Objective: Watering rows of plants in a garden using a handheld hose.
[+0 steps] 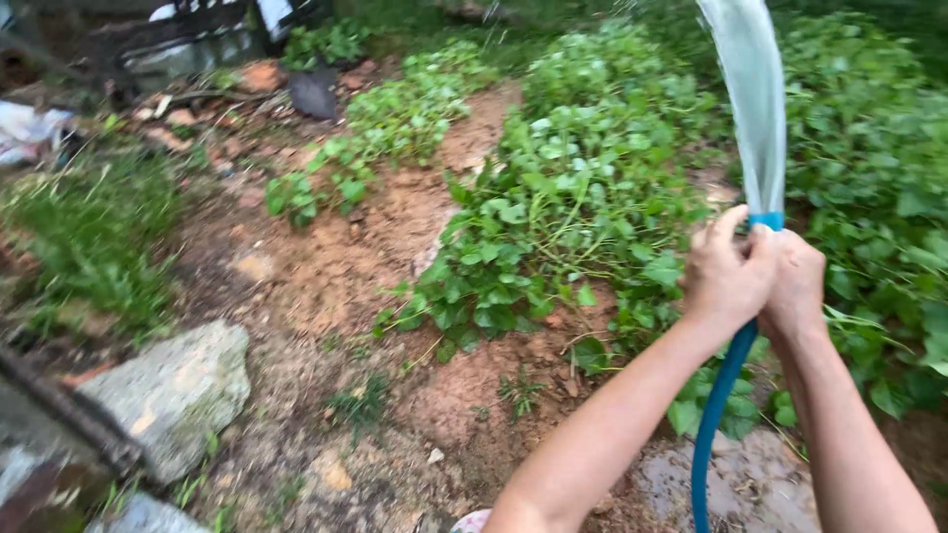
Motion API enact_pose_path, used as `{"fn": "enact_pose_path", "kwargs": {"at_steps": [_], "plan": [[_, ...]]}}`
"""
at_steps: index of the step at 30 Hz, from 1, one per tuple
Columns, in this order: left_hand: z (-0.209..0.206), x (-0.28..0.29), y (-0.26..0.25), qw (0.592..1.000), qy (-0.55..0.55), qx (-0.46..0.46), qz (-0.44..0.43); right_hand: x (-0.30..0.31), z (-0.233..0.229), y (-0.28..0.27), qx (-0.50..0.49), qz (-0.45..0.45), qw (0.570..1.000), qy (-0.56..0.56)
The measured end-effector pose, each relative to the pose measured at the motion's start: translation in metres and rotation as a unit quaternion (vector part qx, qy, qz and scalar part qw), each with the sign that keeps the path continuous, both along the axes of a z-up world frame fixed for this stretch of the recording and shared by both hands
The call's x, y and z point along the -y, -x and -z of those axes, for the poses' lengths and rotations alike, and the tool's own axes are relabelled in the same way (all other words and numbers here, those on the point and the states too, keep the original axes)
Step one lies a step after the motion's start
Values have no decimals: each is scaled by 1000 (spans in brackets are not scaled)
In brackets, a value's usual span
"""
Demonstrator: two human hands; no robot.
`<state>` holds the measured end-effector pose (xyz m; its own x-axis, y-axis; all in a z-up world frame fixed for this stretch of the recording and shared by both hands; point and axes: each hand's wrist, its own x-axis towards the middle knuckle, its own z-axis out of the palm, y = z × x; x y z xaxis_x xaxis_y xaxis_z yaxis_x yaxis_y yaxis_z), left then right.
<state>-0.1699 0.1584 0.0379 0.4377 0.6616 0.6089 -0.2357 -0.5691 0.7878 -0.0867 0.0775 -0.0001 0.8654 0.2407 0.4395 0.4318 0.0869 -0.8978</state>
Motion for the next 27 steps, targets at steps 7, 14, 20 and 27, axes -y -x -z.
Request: {"fn": "enact_pose_path", "kwargs": {"at_steps": [7, 14, 20, 27], "plan": [[-71, 9, 138, 819, 95, 26, 565, 19, -40, 21, -39, 44, 998, -22], [-82, 2, 196, 673, 153, -3, 723, 31, -61, 38, -109, 6, 992, -55], [-76, -2, 189, 753, 133, -64, 641, 41, -72, 43, -96, 21, 994, -40], [-71, -4, 176, 819, 99, -138, 548, 39, -73, 45, -90, 39, 995, -34]]}}
